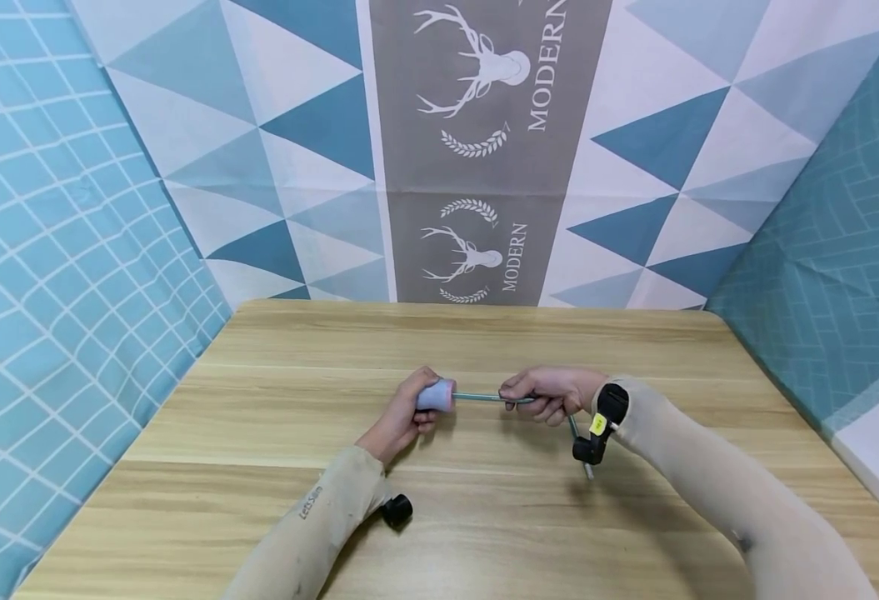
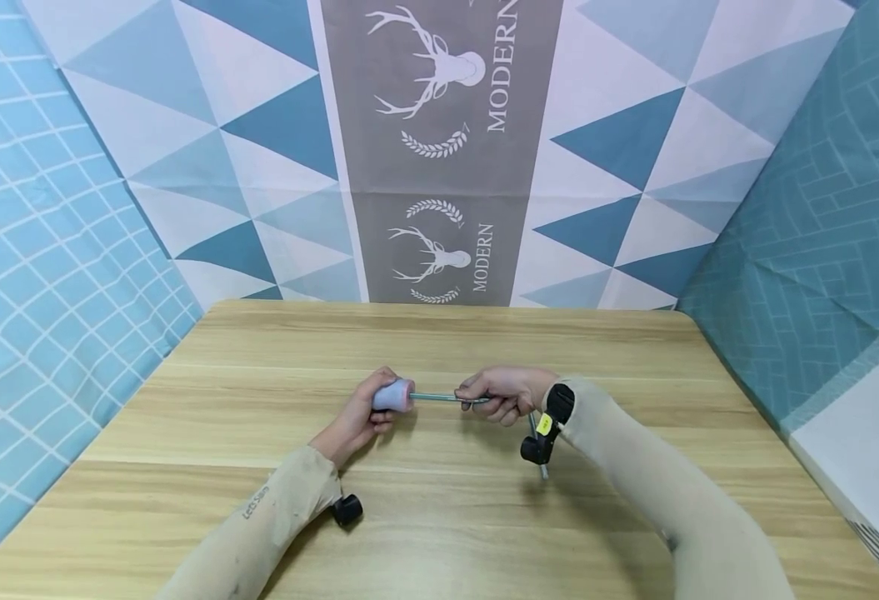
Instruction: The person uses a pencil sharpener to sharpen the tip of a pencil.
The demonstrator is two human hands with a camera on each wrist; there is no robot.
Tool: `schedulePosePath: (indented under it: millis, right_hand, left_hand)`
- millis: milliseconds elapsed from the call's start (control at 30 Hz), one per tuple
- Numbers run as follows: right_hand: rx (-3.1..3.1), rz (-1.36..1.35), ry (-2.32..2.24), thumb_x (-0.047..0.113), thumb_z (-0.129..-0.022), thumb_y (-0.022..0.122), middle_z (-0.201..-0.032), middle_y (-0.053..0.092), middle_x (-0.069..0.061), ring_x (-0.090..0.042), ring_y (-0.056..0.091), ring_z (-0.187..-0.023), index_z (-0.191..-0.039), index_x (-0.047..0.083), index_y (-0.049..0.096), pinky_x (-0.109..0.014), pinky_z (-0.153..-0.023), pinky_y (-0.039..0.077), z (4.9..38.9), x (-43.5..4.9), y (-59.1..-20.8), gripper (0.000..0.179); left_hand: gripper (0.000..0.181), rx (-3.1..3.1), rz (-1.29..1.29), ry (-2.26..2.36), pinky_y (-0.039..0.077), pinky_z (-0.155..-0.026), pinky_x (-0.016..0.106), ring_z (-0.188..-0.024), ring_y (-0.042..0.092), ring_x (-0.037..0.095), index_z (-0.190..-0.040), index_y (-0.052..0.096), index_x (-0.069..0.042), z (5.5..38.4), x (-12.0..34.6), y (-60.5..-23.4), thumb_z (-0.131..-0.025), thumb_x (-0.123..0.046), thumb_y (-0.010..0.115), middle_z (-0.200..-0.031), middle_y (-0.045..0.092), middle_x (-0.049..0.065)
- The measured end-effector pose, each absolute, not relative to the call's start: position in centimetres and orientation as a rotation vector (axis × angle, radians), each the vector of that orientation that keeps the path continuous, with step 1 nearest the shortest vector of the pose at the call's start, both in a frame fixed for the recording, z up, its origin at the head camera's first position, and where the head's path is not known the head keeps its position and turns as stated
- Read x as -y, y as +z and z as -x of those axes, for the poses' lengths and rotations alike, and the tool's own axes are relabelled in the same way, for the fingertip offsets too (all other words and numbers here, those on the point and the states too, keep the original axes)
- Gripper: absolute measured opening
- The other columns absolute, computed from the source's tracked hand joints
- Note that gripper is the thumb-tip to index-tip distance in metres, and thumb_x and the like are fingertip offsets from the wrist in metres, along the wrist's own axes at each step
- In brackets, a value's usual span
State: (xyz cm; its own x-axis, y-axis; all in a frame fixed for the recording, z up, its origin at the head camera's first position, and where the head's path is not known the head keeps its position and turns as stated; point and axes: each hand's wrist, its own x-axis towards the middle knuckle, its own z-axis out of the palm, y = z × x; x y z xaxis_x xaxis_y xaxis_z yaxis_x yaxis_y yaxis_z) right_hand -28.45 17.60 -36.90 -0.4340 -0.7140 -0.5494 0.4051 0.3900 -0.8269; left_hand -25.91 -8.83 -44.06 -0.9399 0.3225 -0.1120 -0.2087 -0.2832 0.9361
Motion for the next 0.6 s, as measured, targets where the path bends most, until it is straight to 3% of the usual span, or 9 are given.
schedulePosePath:
  millis: [167, 333, 467, 600]
  right_hand:
    - [-1.798, 0.379, -1.225, 0.025, -0.104, 0.048, -0.054, 0.025, 0.005, -0.005, 0.022, -0.04, -0.094, -0.001, 0.048, -0.021, -0.039, 0.019, 28.2, -17.6, -36.7, 0.028]
    - [-2.184, 0.604, -1.05, 0.032, -0.104, 0.051, -0.058, 0.041, 0.0, -0.012, 0.032, -0.046, -0.095, -0.008, 0.051, -0.025, -0.044, 0.031, 27.3, -17.7, -36.1, 0.041]
    - [-2.454, 0.853, -0.876, 0.035, -0.104, 0.051, -0.061, 0.047, 0.003, -0.01, 0.039, -0.051, -0.091, 0.003, 0.057, -0.026, -0.05, 0.036, 26.6, -18.3, -35.7, 0.035]
    - [-2.726, 1.173, -0.69, 0.031, -0.099, 0.061, -0.064, 0.048, 0.008, -0.006, 0.042, -0.054, -0.1, 0.011, 0.061, -0.026, -0.052, 0.039, 25.9, -18.7, -36.0, 0.02]
  left_hand:
    - [0.011, -1.643, -0.136, 2.281, 0.028, -0.041, 0.019, -0.047, 0.037, 0.006, -0.088, 0.049, -0.016, 26.0, 8.8, -44.0, -0.091, -0.026, 0.048, -0.072, 0.05, 0.003]
    - [0.01, -1.641, -0.157, 2.274, 0.028, -0.041, 0.019, -0.047, 0.036, 0.006, -0.087, 0.049, -0.017, 26.0, 8.9, -43.9, -0.092, -0.025, 0.047, -0.072, 0.05, 0.003]
    - [0.011, -1.643, -0.136, 2.269, 0.027, -0.042, 0.019, -0.047, 0.036, 0.006, -0.088, 0.049, -0.016, 26.1, 8.8, -43.9, -0.091, -0.026, 0.049, -0.071, 0.05, 0.003]
    - [0.013, -1.649, -0.099, 2.262, 0.027, -0.042, 0.02, -0.048, 0.035, 0.007, -0.09, 0.049, -0.015, 26.1, 8.7, -43.9, -0.09, -0.027, 0.049, -0.072, 0.051, 0.004]
